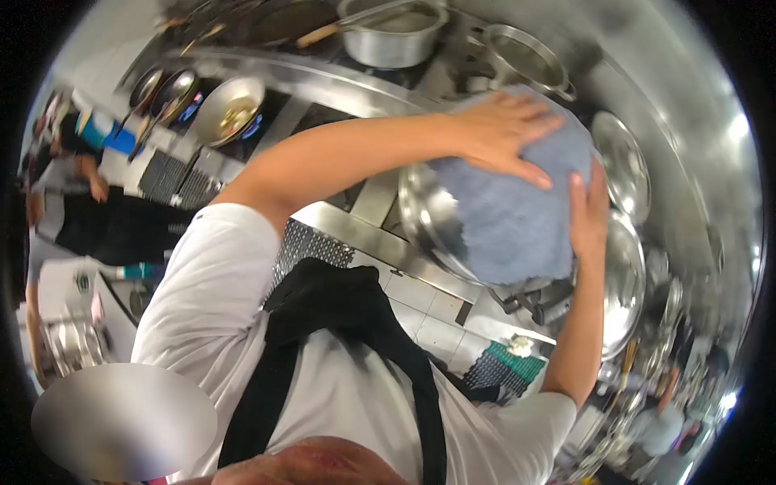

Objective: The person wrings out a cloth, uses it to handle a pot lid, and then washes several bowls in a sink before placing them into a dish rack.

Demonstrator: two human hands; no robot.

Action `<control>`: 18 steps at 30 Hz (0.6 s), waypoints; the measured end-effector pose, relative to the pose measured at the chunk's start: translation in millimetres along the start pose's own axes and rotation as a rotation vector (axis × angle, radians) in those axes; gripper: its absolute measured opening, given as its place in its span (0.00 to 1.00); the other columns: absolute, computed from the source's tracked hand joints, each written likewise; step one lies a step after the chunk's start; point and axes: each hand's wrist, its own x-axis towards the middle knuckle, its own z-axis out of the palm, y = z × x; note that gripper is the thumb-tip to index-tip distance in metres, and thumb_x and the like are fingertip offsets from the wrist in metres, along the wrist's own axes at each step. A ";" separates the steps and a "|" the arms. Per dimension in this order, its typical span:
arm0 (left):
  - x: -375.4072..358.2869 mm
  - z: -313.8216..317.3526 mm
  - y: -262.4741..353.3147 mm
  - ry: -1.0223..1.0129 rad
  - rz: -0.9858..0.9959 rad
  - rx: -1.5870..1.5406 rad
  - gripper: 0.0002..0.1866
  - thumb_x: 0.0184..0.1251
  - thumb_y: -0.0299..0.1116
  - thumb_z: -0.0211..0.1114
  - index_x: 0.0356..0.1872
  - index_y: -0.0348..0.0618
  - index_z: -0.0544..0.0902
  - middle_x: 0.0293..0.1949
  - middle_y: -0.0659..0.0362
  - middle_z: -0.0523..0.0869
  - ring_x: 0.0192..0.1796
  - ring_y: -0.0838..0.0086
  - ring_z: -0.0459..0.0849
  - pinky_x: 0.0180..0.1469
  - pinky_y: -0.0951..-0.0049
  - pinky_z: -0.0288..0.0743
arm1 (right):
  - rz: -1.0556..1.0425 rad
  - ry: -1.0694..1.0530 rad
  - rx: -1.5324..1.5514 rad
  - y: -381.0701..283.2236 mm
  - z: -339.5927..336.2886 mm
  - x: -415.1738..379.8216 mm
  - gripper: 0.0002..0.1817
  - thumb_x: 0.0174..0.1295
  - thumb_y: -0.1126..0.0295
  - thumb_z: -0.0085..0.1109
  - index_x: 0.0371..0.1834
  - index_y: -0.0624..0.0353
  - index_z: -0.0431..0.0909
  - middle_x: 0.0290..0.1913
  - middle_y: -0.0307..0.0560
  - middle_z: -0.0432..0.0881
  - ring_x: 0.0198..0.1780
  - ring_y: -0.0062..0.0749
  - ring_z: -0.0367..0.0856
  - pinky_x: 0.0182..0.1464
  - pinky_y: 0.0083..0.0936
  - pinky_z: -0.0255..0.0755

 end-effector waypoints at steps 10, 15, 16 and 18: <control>-224.0 -90.2 60.5 0.098 -0.057 -0.406 0.47 0.62 0.55 0.67 0.76 0.42 0.57 0.72 0.40 0.63 0.70 0.44 0.66 0.70 0.55 0.63 | -0.323 0.222 0.208 -174.2 0.4 -60.2 0.30 0.76 0.56 0.43 0.72 0.67 0.62 0.68 0.63 0.69 0.71 0.51 0.67 0.73 0.41 0.57; -447.4 -106.2 62.9 -0.089 -0.814 -0.700 0.31 0.65 0.47 0.68 0.63 0.38 0.76 0.57 0.44 0.82 0.58 0.54 0.82 0.57 0.62 0.77 | -0.224 -0.871 1.196 -292.6 186.2 -123.9 0.42 0.66 0.38 0.51 0.63 0.72 0.70 0.56 0.62 0.80 0.54 0.49 0.82 0.62 0.42 0.72; -496.4 -102.9 66.4 -0.041 -0.984 -0.674 0.32 0.65 0.48 0.68 0.63 0.38 0.75 0.56 0.45 0.83 0.57 0.55 0.83 0.58 0.62 0.77 | -0.142 -1.026 1.222 -337.1 223.3 -135.8 0.37 0.67 0.45 0.57 0.65 0.69 0.70 0.55 0.56 0.80 0.55 0.42 0.81 0.62 0.37 0.73; -582.7 -97.2 88.8 0.162 -1.235 -0.571 0.31 0.63 0.50 0.68 0.60 0.39 0.78 0.55 0.44 0.84 0.56 0.54 0.84 0.58 0.61 0.76 | -0.034 -1.354 1.140 -362.8 315.3 -169.8 0.25 0.70 0.63 0.57 0.66 0.66 0.70 0.55 0.49 0.80 0.58 0.31 0.79 0.63 0.28 0.70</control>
